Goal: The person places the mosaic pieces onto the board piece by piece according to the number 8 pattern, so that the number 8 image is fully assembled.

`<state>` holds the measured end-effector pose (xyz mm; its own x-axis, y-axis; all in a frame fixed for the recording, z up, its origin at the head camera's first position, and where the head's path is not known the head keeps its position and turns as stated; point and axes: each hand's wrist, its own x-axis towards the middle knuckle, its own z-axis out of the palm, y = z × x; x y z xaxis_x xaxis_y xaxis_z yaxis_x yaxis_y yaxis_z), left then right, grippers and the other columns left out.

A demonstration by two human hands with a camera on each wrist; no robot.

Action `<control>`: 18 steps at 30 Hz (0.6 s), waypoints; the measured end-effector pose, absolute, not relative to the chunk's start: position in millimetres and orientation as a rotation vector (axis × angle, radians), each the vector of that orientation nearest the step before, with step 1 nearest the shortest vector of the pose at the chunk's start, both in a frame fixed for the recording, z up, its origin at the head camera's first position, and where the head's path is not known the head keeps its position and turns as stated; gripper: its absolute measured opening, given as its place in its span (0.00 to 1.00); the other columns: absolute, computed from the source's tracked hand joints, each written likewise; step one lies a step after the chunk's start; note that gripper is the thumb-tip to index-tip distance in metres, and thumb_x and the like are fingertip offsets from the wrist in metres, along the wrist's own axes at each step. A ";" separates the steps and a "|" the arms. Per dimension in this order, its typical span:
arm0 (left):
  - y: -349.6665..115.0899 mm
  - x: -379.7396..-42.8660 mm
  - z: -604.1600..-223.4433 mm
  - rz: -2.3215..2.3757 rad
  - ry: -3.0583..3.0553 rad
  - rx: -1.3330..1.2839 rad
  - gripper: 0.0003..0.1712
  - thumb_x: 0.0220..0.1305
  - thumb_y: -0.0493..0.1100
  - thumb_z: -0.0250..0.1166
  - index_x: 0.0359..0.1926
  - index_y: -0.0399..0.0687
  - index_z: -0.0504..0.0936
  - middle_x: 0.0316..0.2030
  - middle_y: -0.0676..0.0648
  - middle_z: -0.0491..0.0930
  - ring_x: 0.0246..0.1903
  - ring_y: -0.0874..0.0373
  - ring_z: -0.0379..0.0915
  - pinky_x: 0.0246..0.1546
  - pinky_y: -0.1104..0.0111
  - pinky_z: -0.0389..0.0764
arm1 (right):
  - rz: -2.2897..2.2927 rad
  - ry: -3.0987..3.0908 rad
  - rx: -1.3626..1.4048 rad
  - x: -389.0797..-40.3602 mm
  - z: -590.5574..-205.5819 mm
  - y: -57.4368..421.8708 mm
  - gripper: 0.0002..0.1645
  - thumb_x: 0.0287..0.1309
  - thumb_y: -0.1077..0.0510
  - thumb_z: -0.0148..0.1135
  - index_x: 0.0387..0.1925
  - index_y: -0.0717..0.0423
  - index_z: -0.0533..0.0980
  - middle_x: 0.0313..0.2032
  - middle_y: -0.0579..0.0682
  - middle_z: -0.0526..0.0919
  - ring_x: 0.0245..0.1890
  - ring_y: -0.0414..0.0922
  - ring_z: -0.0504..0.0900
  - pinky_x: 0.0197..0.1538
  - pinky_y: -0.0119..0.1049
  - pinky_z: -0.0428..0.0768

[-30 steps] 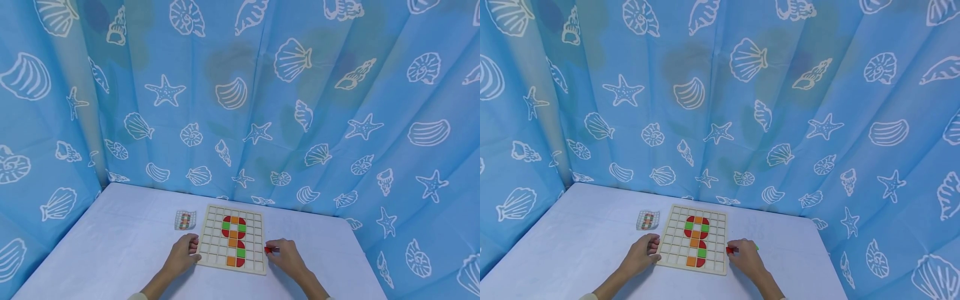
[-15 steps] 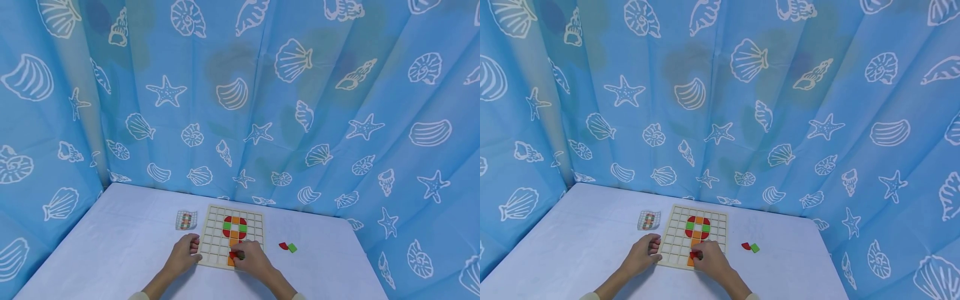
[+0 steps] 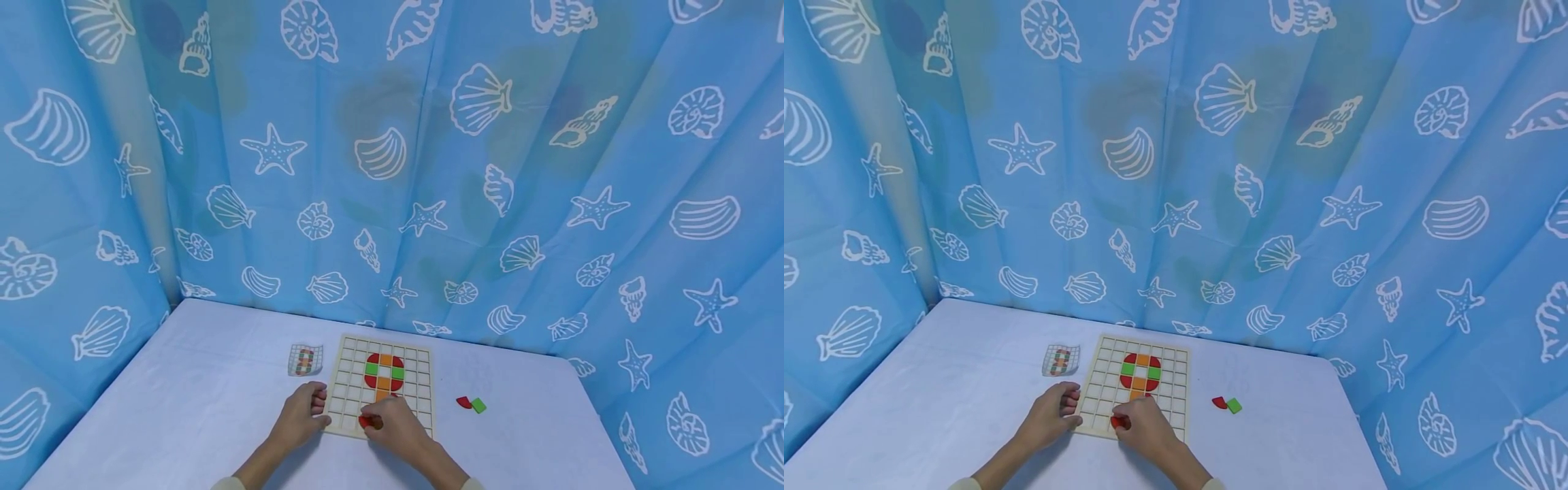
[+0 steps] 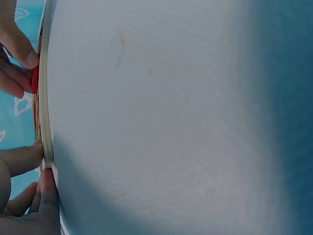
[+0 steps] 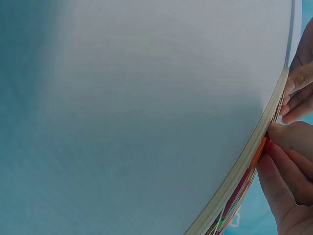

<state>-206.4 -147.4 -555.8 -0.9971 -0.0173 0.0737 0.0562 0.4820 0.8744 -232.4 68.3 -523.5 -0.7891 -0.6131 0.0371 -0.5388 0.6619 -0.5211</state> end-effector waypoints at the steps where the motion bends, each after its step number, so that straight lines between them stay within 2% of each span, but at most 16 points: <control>1: -147.7 -206.4 -556.1 -1.562 -2.642 -0.035 0.32 0.42 0.24 0.73 0.52 0.27 0.73 0.39 0.46 0.73 0.39 0.55 0.73 0.39 0.69 0.82 | -0.782 2.735 -0.959 -232.3 -523.4 68.0 0.16 0.52 0.61 0.71 0.45 0.55 0.85 0.38 0.40 0.86 0.32 0.29 0.74 0.37 0.22 0.78; 9: -148.6 -206.5 -558.0 -1.558 -2.640 -0.035 0.32 0.42 0.24 0.73 0.52 0.27 0.73 0.39 0.46 0.73 0.39 0.55 0.74 0.39 0.69 0.82 | -0.775 2.746 -0.958 -232.6 -524.2 65.8 0.16 0.52 0.60 0.72 0.45 0.54 0.85 0.38 0.40 0.86 0.31 0.29 0.74 0.37 0.22 0.78; 15: -148.5 -205.8 -557.9 -1.565 -2.634 -0.039 0.32 0.42 0.24 0.72 0.52 0.26 0.73 0.39 0.46 0.73 0.39 0.55 0.74 0.39 0.70 0.82 | -0.779 2.768 -1.000 -233.5 -525.6 62.8 0.14 0.51 0.58 0.73 0.43 0.53 0.86 0.29 0.36 0.82 0.28 0.32 0.71 0.33 0.23 0.75; 18: -147.9 -205.8 -557.8 -1.568 -2.634 -0.033 0.32 0.42 0.24 0.73 0.52 0.27 0.73 0.39 0.46 0.73 0.39 0.56 0.74 0.39 0.69 0.82 | -0.802 2.777 -1.008 -234.2 -525.8 59.5 0.12 0.53 0.59 0.72 0.41 0.53 0.86 0.28 0.36 0.82 0.28 0.32 0.72 0.33 0.22 0.75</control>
<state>-205.8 -147.9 -557.8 -0.9969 -0.0209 0.0765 0.0573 0.4773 0.8769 -234.2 59.5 -525.8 -0.7801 -0.6178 0.0993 -0.5756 0.6464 -0.5008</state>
